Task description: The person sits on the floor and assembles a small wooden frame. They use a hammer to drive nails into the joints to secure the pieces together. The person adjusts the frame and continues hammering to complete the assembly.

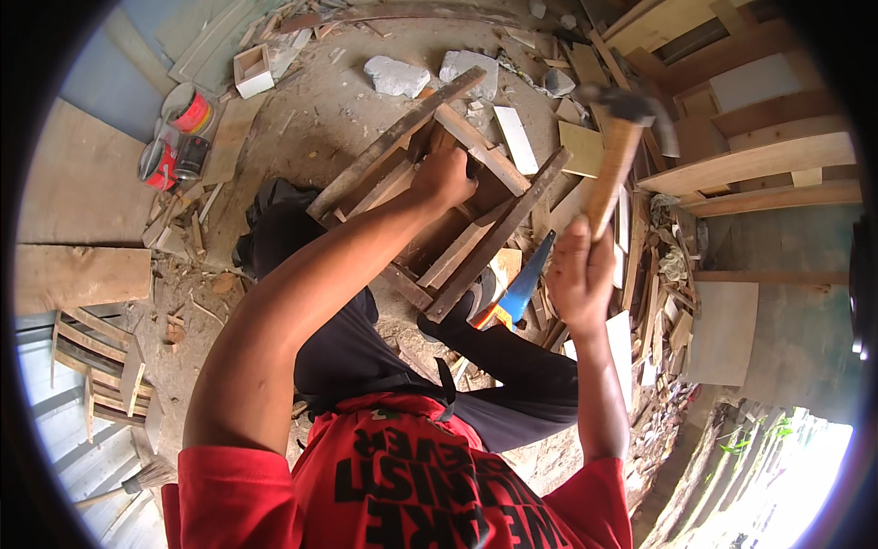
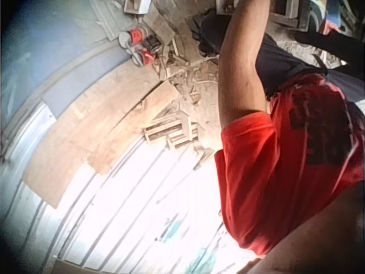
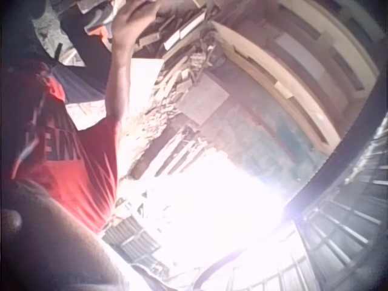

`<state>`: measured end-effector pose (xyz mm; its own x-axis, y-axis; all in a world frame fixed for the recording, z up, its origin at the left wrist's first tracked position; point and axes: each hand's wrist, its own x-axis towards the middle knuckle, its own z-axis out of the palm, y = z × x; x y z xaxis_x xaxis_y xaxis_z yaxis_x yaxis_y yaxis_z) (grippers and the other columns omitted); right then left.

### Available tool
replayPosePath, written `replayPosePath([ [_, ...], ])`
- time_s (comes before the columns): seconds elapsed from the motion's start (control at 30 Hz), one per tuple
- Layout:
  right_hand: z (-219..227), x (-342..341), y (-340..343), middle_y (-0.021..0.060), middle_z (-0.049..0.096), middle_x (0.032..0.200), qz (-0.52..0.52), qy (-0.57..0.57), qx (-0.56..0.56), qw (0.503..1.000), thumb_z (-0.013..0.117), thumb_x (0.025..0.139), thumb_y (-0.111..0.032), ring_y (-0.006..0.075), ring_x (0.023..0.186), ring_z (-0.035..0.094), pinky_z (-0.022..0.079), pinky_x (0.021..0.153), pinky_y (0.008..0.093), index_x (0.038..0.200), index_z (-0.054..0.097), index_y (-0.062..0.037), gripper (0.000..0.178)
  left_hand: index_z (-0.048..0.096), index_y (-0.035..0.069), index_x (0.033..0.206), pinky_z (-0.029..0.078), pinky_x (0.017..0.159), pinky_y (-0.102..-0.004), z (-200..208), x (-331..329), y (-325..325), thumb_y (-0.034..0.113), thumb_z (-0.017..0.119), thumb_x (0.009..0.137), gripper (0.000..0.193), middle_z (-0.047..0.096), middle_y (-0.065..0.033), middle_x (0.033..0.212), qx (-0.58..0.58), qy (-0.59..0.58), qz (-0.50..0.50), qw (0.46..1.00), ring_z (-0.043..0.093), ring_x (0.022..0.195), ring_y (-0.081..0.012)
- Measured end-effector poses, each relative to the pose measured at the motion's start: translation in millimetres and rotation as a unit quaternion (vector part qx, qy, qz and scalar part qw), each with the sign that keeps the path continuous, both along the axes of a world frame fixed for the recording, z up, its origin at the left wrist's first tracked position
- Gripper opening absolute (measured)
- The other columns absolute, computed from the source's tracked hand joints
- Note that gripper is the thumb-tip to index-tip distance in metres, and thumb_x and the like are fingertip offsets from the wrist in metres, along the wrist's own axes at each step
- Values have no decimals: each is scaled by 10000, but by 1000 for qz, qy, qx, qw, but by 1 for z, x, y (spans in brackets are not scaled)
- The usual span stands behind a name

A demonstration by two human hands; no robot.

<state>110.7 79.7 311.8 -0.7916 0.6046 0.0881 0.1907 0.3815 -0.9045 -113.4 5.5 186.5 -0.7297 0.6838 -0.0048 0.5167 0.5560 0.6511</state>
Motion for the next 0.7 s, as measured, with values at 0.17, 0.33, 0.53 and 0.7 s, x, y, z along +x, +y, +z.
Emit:
replayPosePath([
  [0.17,-12,10,5,137,562,629,-22,-208,0,978,517,1045,-292,196,576,553,437,563,380,894,538,40,365,720,-30,857,594,786,-440,4,1,-1,234,797,755,294,721,-236,867,3,-8,-10,1000,723,870,-362],
  [0.33,-10,12,-3,128,560,623,-30,-156,6,987,525,1045,-281,189,569,550,435,558,376,886,531,34,353,722,-23,860,594,781,-447,-4,-3,1,246,805,750,302,718,-245,888,8,6,-5,1000,719,880,-375],
  [0.53,13,1,-1,63,547,609,17,-137,35,990,529,1052,-287,130,549,524,410,505,339,874,532,17,352,722,-23,881,592,792,-445,3,0,-1,243,807,756,305,715,-249,929,-12,6,6,1000,713,900,-387],
  [0.7,34,-12,-10,-21,489,603,-12,43,-39,998,494,1067,-328,60,516,451,371,457,266,923,518,-5,354,716,-24,890,591,798,-443,9,1,-2,235,803,763,302,715,-248,941,-26,-8,5,1000,711,912,-386],
])
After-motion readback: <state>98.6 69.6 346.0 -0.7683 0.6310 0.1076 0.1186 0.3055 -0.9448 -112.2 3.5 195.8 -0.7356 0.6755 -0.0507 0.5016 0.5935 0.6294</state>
